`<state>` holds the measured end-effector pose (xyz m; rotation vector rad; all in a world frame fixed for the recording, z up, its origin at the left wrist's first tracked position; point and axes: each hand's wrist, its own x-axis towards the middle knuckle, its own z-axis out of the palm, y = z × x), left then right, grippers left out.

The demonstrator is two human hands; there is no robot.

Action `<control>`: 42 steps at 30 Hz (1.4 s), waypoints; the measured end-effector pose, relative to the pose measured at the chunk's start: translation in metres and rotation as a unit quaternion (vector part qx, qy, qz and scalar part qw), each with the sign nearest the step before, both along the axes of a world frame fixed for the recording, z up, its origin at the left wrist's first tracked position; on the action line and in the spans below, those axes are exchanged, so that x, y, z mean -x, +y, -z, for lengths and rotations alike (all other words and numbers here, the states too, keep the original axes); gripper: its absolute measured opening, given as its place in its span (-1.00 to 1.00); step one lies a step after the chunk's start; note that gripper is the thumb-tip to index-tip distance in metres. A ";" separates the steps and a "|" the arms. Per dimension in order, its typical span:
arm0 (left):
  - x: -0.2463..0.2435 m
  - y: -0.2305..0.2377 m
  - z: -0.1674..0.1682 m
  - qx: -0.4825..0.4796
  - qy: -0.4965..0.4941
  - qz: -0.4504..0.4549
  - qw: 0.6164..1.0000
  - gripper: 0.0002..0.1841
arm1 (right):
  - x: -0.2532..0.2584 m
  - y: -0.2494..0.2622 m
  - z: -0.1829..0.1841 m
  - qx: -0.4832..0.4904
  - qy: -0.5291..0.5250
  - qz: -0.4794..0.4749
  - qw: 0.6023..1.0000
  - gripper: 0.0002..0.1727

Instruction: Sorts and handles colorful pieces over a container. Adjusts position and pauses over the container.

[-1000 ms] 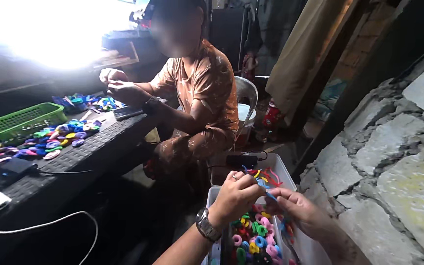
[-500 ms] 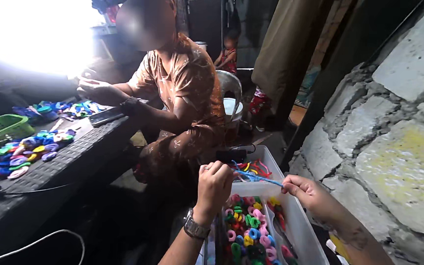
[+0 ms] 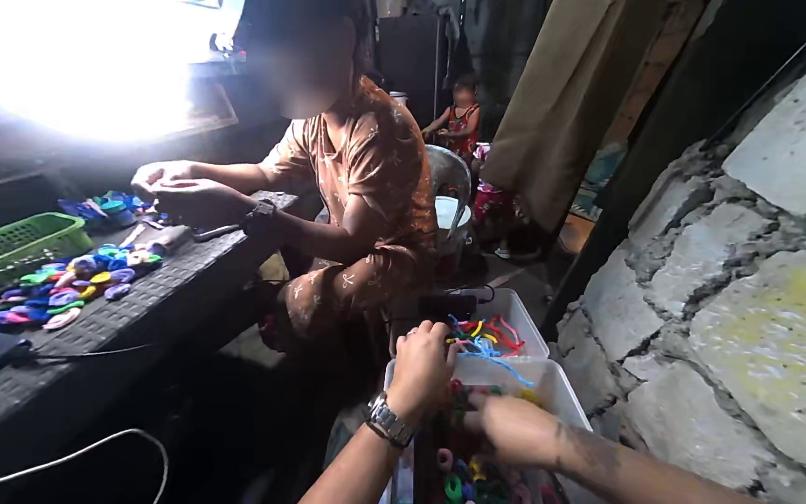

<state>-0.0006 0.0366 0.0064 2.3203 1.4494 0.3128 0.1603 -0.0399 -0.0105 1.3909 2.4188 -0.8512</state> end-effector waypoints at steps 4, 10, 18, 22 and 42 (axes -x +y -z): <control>0.004 -0.003 0.014 -0.108 -0.132 0.106 0.980 -0.74 | -0.002 -0.003 0.008 0.016 -0.005 -0.046 0.999 -0.74; 0.008 -0.010 0.013 -0.064 -0.200 0.319 0.924 -0.57 | -0.029 -0.004 -0.012 -0.040 0.160 0.104 0.981 -0.77; 0.010 -0.012 0.013 0.084 -0.273 0.345 0.894 -0.58 | -0.036 -0.012 -0.011 -0.028 0.477 0.248 0.843 -0.86; 0.010 -0.014 0.011 0.083 -0.267 0.349 0.894 -0.67 | -0.034 -0.013 -0.009 -0.015 0.531 0.279 0.800 -0.86; 0.015 -0.006 0.017 -0.003 -0.377 0.330 0.866 -0.65 | -0.052 -0.007 0.008 0.040 0.724 0.049 0.687 -0.79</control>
